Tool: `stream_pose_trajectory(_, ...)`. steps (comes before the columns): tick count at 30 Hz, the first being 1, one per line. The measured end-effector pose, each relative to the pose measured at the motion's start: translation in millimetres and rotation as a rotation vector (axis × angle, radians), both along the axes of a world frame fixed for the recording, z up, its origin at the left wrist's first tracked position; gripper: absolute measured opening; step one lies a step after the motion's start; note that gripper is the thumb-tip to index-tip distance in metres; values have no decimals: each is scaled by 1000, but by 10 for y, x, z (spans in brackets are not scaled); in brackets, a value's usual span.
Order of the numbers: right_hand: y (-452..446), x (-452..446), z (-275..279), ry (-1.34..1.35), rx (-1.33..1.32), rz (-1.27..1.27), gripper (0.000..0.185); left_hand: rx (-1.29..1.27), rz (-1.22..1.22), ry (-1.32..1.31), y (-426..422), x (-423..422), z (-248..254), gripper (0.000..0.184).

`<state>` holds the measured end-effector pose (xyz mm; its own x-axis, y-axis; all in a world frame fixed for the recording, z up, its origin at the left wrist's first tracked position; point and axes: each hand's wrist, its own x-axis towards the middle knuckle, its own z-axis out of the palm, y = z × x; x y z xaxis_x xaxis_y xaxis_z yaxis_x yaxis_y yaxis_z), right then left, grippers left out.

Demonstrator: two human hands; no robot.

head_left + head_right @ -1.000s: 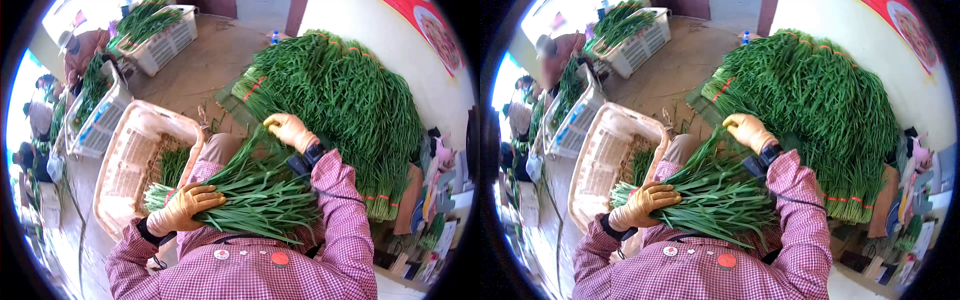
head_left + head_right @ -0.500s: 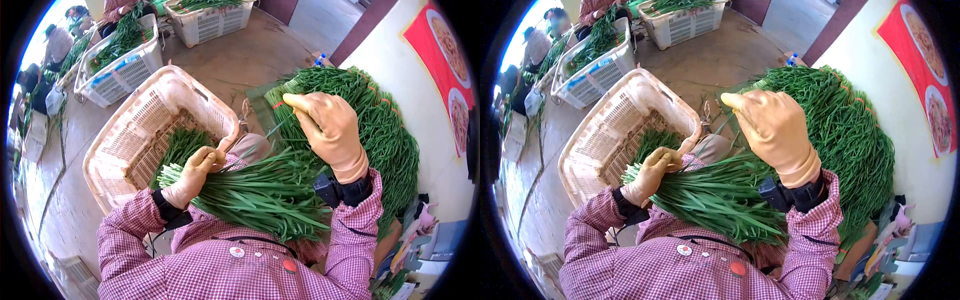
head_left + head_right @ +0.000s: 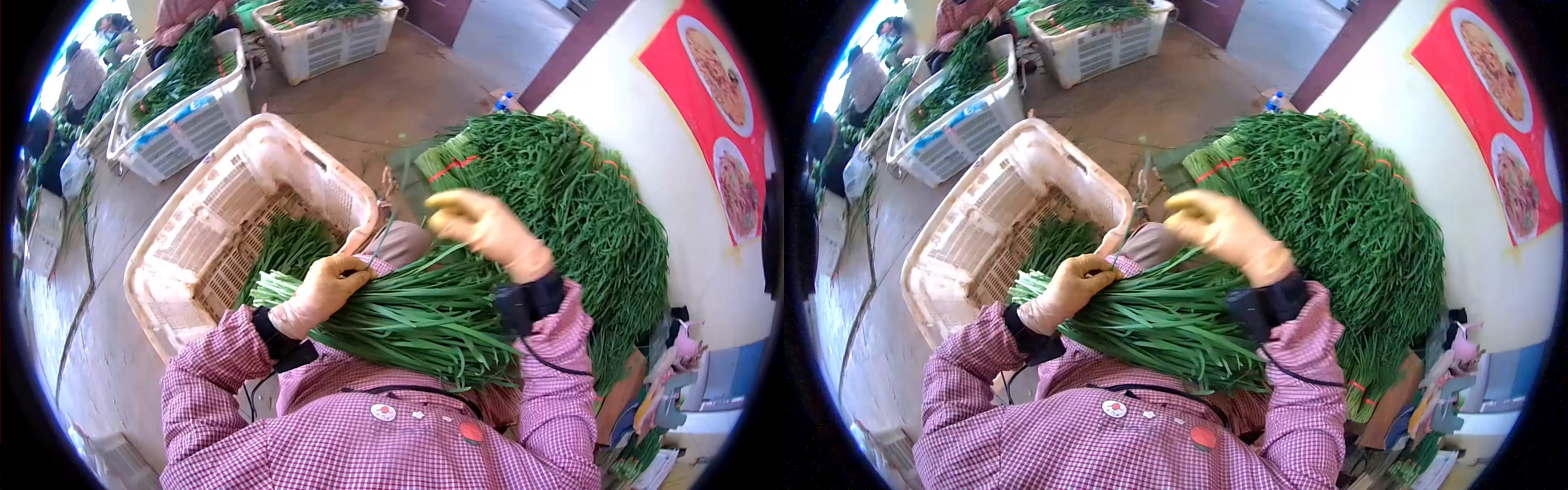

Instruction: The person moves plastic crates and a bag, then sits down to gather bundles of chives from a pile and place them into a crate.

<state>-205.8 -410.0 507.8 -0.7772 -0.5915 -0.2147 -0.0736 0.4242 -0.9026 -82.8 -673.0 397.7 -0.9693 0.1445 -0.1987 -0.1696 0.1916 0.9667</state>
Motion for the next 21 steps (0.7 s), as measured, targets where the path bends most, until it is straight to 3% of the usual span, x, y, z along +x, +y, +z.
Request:
stream_pose_trajectory(2, -221, 162, -313, -78, -1, 156, 46, -35, -31, 38, -13, 2, -88, 17)
stream_pose_trajectory(4, -460, 280, -413, 186, -42, 334, 40, -27, 1, 89, 29, 3, -27, 19)
stream_pose_trajectory(6, -663, 370, -659, 243, 10, 277, 29, -54, -4, 26, 49, -20, 29, 17)
stream_pose_trajectory(9, -776, 423, -735, 341, -7, 150, 27, -17, -83, 32, -58, -54, 38, 13)
stream_pose_trajectory(10, -811, 403, -896, 482, -61, 145, 26, -37, -114, -14, -84, -68, 97, 12)
stream_pose_trajectory(12, -861, 439, -1006, 438, -55, 106, 25, -181, -262, 39, -314, -124, -104, 13)
stream_pose_trajectory(15, -725, 664, -643, 464, 37, 66, 23, -226, -296, -107, -364, -160, -111, 10)
stream_pose_trajectory(16, -733, 733, -590, 546, 88, 93, 22, -90, -255, -113, -324, -131, -219, 12)
stream_pose_trajectory(17, -842, 762, -758, 667, 117, 127, 22, -131, -280, -18, -465, -130, -565, 16)
stream_pose_trajectory(18, -1145, 731, -1062, 646, 322, 260, 22, -170, -302, 79, -741, -206, -1039, 21)
stream_pose_trajectory(19, -1380, 720, -1289, 616, 524, 392, 21, 258, -286, -144, -786, -240, -1063, 27)
stream_pose_trajectory(20, -1474, 780, -1321, 603, 510, 428, 20, 659, -218, -394, -829, -273, -1083, 34)
stream_pose_trajectory(21, -1488, 865, -1242, 628, 428, 410, 20, 724, -222, -472, -666, -198, -773, 38)
